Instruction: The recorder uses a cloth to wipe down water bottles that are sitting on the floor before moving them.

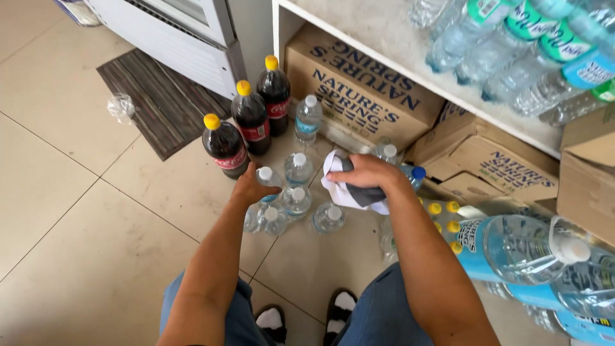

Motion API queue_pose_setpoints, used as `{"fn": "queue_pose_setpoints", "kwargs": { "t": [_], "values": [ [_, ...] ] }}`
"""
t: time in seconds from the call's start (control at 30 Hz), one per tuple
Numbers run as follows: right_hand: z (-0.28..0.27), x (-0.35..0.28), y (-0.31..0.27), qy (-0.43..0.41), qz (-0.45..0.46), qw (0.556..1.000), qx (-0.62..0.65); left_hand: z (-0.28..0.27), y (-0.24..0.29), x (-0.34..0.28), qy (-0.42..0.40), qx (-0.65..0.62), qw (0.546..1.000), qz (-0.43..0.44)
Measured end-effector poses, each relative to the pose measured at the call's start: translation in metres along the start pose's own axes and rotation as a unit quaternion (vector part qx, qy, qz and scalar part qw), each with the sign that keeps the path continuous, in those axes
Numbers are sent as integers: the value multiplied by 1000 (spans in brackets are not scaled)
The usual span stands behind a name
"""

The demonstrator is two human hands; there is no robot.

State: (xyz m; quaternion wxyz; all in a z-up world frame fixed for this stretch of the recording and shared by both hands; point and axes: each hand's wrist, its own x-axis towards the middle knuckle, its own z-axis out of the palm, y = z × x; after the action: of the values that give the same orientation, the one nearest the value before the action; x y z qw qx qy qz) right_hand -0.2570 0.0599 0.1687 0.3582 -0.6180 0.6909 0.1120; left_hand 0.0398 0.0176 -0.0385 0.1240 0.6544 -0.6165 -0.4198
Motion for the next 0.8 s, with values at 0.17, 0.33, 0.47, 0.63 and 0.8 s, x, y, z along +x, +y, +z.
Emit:
{"fn": "queue_pose_setpoints", "kwargs": {
  "t": [0.17,0.33,0.47,0.63,0.8],
  "values": [
    [4,5,7,-7,3,1000,9,7,-40,22,-42,60,997,5],
    [2,14,9,2,3,1000,-2,-13,-49,37,-65,105,992,21],
    [-6,4,6,19,6,999,33,-57,-5,17,-165,112,980,-4],
    [-15,18,23,69,39,996,52,-86,35,-30,-239,160,949,-131],
    [-8,41,35,79,52,994,59,-18,-45,1,-368,222,880,-202]
  ]
}}
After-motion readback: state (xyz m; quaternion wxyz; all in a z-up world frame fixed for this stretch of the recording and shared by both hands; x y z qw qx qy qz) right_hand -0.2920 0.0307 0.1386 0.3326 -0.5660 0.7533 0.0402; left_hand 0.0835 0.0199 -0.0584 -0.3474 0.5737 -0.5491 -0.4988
